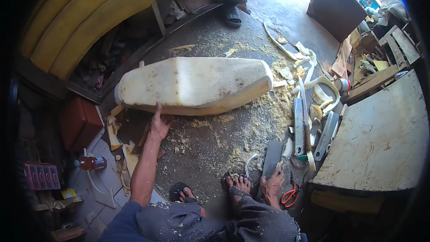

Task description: The person uses a hand plane to shave and smooth the surface of a large white foam surfboard blank. They repeatedly draw the plane along the board's length and edges, removing thin shavings of foam to refine the shape. The person occasionally pauses to wipe away debris and inspect the surface before continuing.

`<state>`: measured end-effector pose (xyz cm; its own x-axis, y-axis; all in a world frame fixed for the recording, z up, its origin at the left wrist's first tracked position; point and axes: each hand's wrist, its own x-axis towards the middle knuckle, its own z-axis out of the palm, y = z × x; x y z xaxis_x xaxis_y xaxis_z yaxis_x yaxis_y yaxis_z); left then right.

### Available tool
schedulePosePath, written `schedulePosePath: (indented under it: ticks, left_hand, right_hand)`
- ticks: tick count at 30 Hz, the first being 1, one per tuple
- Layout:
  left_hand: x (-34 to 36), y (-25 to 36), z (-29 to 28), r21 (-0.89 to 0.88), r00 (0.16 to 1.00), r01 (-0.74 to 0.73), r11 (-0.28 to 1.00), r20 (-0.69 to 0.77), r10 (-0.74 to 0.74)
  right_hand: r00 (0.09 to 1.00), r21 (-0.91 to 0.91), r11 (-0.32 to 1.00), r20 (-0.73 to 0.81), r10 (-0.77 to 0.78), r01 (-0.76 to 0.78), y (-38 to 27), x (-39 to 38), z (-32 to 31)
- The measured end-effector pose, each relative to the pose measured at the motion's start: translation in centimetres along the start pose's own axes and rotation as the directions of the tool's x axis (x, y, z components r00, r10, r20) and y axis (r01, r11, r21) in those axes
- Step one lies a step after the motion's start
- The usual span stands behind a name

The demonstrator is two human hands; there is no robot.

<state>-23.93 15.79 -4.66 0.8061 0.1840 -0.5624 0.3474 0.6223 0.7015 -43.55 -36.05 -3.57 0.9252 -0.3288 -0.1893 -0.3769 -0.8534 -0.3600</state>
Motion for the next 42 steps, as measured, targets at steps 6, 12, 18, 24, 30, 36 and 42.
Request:
schedulePosePath:
  ticks: [6,12,18,24,30,36,42]
  left_hand:
    - [-12.2,-8.5,-0.4,0.956,0.911,-0.293,0.002,0.278,0.304]
    - [-14.2,-6.9,-10.6,0.949,0.845,-0.131,-0.286,0.258,0.468]
    - [-12.5,-1.4,-18.7,0.992,0.670,0.080,0.101,-0.129,0.731]
    - [-12.2,1.3,-2.6,0.594,0.890,-0.103,0.798,-0.304,0.341]
    - [-20.0,0.7,-2.3,0.594,0.856,-0.256,0.763,-0.227,0.464]
    - [-30.7,2.4,-14.2,0.434,0.861,-0.109,0.894,-0.409,0.304]
    - [-30.6,2.9,-15.1,0.886,0.562,0.461,0.052,-0.337,0.755]
  right_hand:
    - [0.998,-0.065,0.997,-0.043,-0.055,0.052,3.2,0.9,0.6]
    - [0.974,-0.171,0.975,0.200,-0.108,0.144,-0.1,1.5,0.4]
    - [0.983,0.232,0.956,-0.064,-0.172,0.182,-1.6,4.1,0.1]
    - [0.970,0.479,0.850,0.202,0.138,-0.221,-3.5,5.4,-4.2]
    - [0.852,0.346,0.830,0.455,0.259,-0.437,-1.9,6.8,-2.6]
    - [0.945,0.631,0.735,0.325,0.040,-0.248,-2.0,5.4,-2.5]
    - [0.923,0.546,0.824,0.376,-0.084,-0.147,-5.9,8.3,-2.0]
